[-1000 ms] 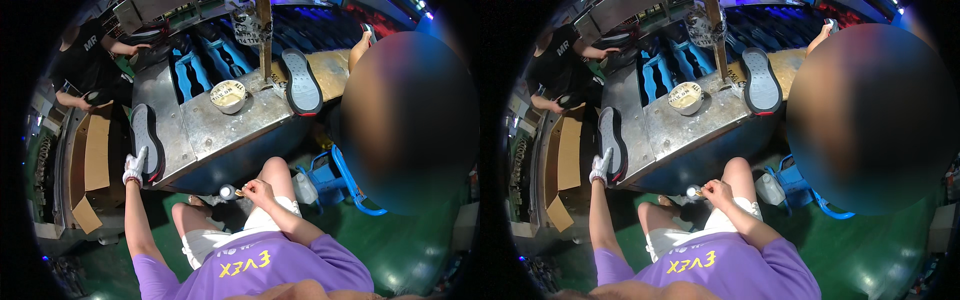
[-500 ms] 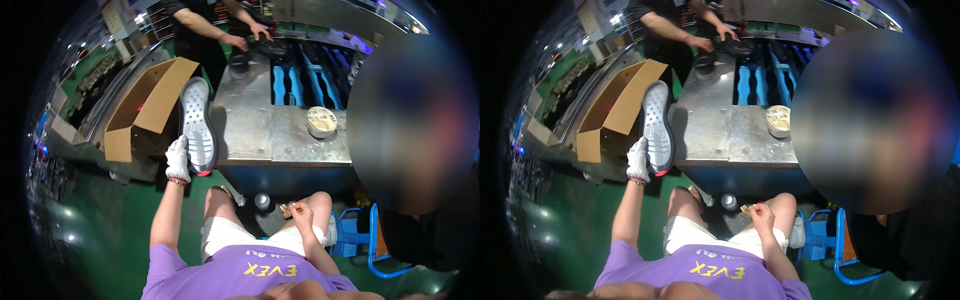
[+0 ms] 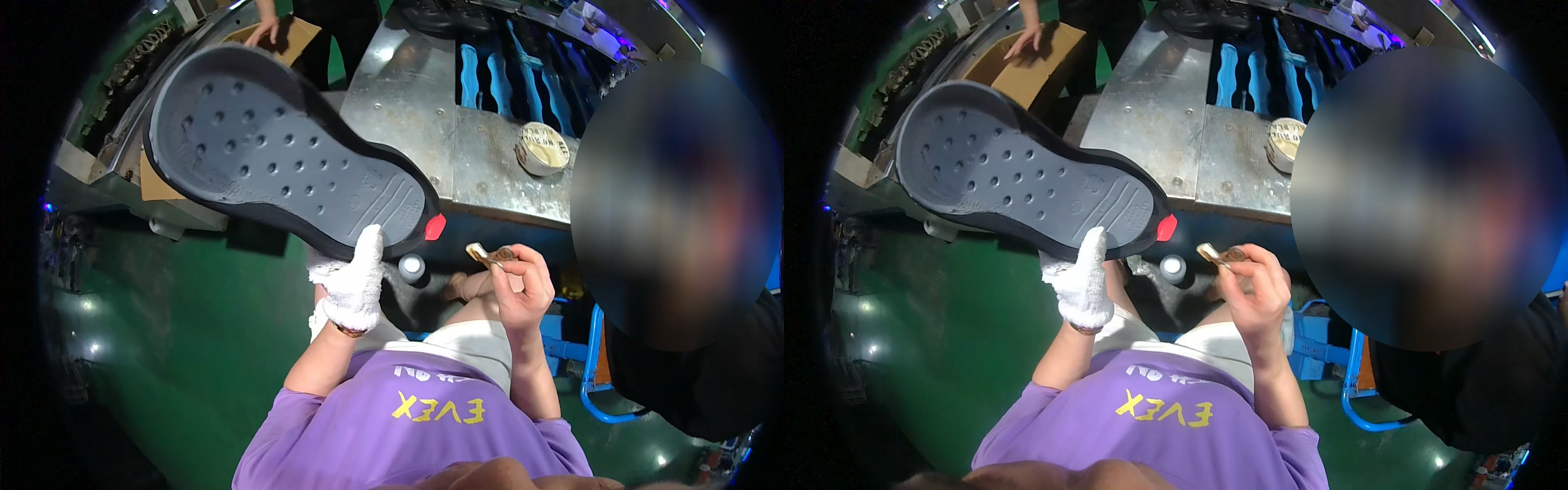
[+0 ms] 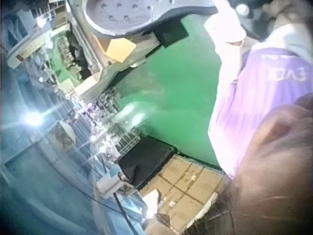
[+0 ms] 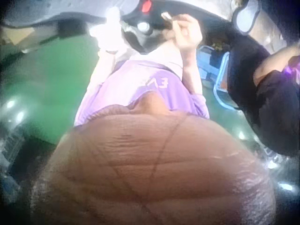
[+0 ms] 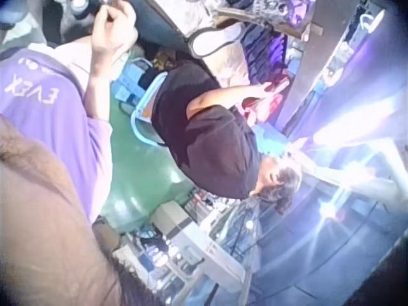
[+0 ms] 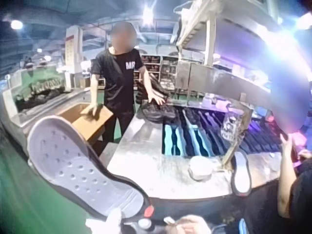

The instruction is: The person applies glue to the edges of black shoe soles using a small brush. They repeatedly dip the brush into a container and spread glue along the perimeter of each sole, then place the soles on a metal table. Another worker nearby handles additional soles and places them into a cardboard box.

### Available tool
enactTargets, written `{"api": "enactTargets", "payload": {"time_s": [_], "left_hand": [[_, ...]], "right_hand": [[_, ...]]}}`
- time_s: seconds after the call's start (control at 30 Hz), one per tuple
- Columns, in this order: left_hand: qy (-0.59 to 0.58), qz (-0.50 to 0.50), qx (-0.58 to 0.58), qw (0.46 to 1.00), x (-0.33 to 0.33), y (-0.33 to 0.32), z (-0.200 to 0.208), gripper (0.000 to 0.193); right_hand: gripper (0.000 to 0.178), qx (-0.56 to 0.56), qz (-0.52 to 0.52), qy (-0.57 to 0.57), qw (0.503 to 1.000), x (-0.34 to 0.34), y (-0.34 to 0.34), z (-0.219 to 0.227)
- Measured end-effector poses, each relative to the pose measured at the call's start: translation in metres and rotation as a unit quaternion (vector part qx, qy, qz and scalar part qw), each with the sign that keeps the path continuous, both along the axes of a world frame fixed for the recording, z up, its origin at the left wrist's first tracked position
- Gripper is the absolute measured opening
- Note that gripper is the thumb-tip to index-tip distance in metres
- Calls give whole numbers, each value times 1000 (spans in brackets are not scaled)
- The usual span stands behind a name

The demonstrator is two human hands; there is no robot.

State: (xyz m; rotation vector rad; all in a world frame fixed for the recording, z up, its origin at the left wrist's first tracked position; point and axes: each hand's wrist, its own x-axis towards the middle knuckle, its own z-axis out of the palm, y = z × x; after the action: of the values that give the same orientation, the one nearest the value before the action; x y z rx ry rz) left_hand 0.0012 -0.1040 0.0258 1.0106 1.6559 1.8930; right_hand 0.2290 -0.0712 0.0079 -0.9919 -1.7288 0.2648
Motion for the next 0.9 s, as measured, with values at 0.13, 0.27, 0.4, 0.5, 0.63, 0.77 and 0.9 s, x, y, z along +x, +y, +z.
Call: {"api": "enactTargets", "payload": {"time_s": [0.13, 0.27, 0.4, 0.5, 0.63, 0.77, 0.9], "left_hand": [[-1, -27, -7, 1000, 10, -8, 7, 38], [-50, -46, -39, 997, 8, -11, 2, 40], [39, -37, -15, 998, 8, -14, 1, 38], [88, -67, -21, 994, 4, -17, -5, 37], [154, -71, -11, 986, 5, -20, -11, 37], [208, -63, -11, 976, 3, -20, -10, 38], [211, -74, -40, 974, 0, -20, -16, 39]], "right_hand": [[20, 49, 59, -55, 996, -18, -1, 17], [23, 61, 80, -103, 990, -28, -2, 18], [22, 56, 79, -142, 985, -33, -4, 17], [22, 55, 67, -165, 982, -35, -5, 21], [21, 57, 38, -173, 983, -36, -5, 19], [20, 63, 5, -179, 982, -34, -4, 16], [18, 64, -22, -173, 983, -29, 1, 12]]}}
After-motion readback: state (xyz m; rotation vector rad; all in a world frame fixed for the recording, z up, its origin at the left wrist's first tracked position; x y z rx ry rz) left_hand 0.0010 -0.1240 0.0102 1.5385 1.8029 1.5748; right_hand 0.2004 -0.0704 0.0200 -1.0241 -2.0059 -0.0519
